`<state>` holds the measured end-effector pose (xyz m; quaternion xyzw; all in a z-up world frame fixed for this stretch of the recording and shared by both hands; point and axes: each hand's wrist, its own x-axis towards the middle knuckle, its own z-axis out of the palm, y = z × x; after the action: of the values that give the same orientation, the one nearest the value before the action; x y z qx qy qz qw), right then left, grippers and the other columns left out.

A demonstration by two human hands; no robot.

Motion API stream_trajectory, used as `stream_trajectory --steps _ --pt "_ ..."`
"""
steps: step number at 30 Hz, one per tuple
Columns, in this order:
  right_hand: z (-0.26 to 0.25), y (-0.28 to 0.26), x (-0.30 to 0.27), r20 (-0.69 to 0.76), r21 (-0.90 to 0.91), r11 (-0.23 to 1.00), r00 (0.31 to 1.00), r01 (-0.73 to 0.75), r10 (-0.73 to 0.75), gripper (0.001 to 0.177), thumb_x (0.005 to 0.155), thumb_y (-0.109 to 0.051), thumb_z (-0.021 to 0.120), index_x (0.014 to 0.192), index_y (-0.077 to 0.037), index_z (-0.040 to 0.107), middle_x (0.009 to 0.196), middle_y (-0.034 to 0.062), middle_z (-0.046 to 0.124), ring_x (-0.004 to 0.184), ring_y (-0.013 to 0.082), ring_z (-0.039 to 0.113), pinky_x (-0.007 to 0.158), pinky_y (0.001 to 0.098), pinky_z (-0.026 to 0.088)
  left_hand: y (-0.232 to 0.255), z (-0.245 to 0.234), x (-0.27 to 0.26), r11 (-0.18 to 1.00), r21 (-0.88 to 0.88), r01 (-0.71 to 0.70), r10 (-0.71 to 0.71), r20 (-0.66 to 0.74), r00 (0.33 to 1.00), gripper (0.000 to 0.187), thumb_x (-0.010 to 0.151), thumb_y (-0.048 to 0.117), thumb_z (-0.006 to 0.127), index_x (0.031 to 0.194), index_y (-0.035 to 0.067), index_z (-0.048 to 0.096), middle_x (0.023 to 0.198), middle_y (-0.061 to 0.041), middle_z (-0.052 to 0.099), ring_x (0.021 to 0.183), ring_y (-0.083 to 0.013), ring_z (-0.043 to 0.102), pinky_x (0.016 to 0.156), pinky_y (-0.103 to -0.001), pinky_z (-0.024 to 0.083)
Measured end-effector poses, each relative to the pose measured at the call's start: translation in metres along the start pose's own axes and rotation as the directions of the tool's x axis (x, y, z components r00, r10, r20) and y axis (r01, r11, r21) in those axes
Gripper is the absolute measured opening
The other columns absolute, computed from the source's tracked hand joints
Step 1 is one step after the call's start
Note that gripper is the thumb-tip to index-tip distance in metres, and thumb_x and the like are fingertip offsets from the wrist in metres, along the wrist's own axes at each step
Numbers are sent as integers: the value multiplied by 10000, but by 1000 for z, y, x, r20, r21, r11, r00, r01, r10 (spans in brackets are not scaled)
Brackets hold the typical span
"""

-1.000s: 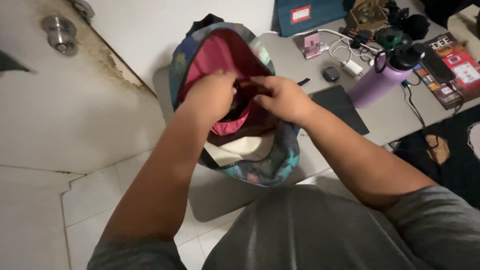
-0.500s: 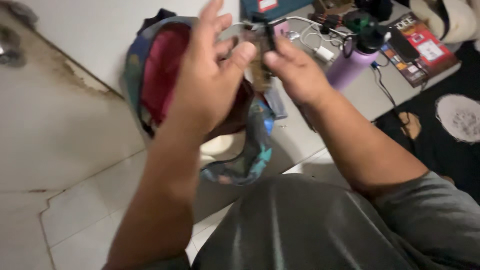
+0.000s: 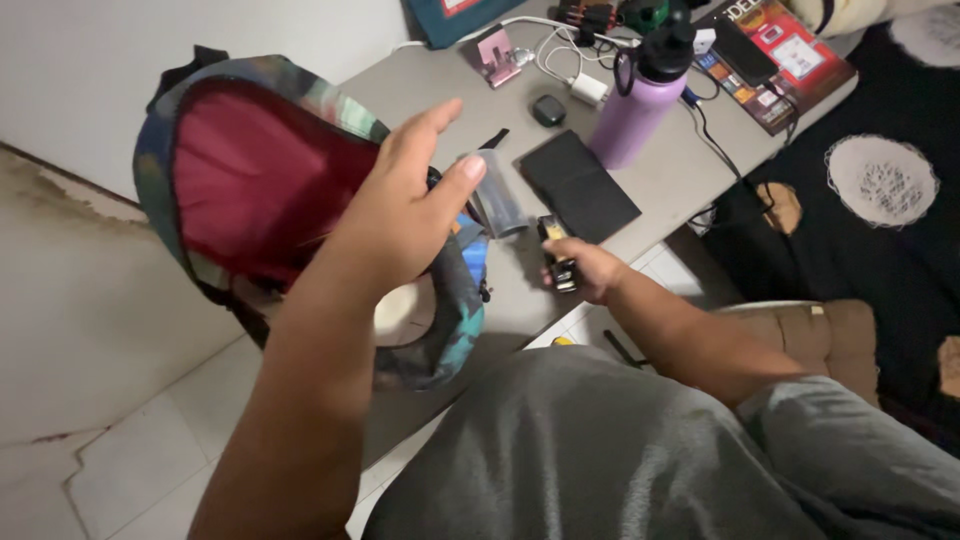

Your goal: The person removes several items from a backpack, including a water bottle, a small box, a book, and a wallet, then places them into a wooden drawer or on top of a dresser. The person repeats this process multiple times, moving items between the backpack and the dresser.

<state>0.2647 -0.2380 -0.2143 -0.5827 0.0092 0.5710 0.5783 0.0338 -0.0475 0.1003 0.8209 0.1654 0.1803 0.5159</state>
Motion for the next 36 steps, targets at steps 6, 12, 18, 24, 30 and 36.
stream_trajectory --steps 6,12,18,24,30,36 --pt "10 2 23 -19 -108 993 999 47 -49 263 867 -166 732 1074 -28 646 836 71 652 689 202 649 610 386 556 29 -1 -36 997 52 -58 52 116 992 609 996 292 583 1547 79 435 1583 -171 435 1457 -282 459 1166 -414 375" --pt "18 -24 16 126 -33 996 988 -81 85 283 853 -210 664 1074 -33 645 888 105 692 771 244 687 707 407 592 18 101 -54 619 -783 63 -52 39 998 574 1109 465 391 1517 73 481 1488 -150 557 1331 -245 552 1160 -431 406" --pt "-23 -21 2 202 152 970 967 -187 155 321 840 -253 596 1074 -39 645 941 139 733 852 287 724 804 428 628 -48 195 -56 390 -800 457 -499 233 834 539 986 472 427 1401 153 558 1397 40 598 1291 -153 544 1086 -396 321" --pt "-44 -19 -7 311 226 973 943 50 -121 223 900 -172 644 1115 -121 612 927 92 689 774 223 661 646 381 554 -132 249 -25 397 -833 384 -667 26 745 453 1000 350 520 1355 82 608 1290 -89 642 1264 -234 542 1066 -355 397" --pt "-29 -26 -50 274 92 991 955 92 -114 289 942 -179 577 1218 -110 629 962 74 677 785 186 611 680 359 530 -176 258 -17 655 -560 507 -656 -89 750 536 977 233 552 1492 119 458 1447 -79 526 1329 -202 511 1105 -345 387" --pt "8 -1 -130 90 182 932 939 312 -332 400 954 -171 485 1321 -62 602 1162 75 680 1039 184 638 951 395 529 -176 260 -27 403 -804 437 -414 266 871 510 989 183 585 1480 84 491 1405 -94 591 1276 -200 561 1077 -342 441"
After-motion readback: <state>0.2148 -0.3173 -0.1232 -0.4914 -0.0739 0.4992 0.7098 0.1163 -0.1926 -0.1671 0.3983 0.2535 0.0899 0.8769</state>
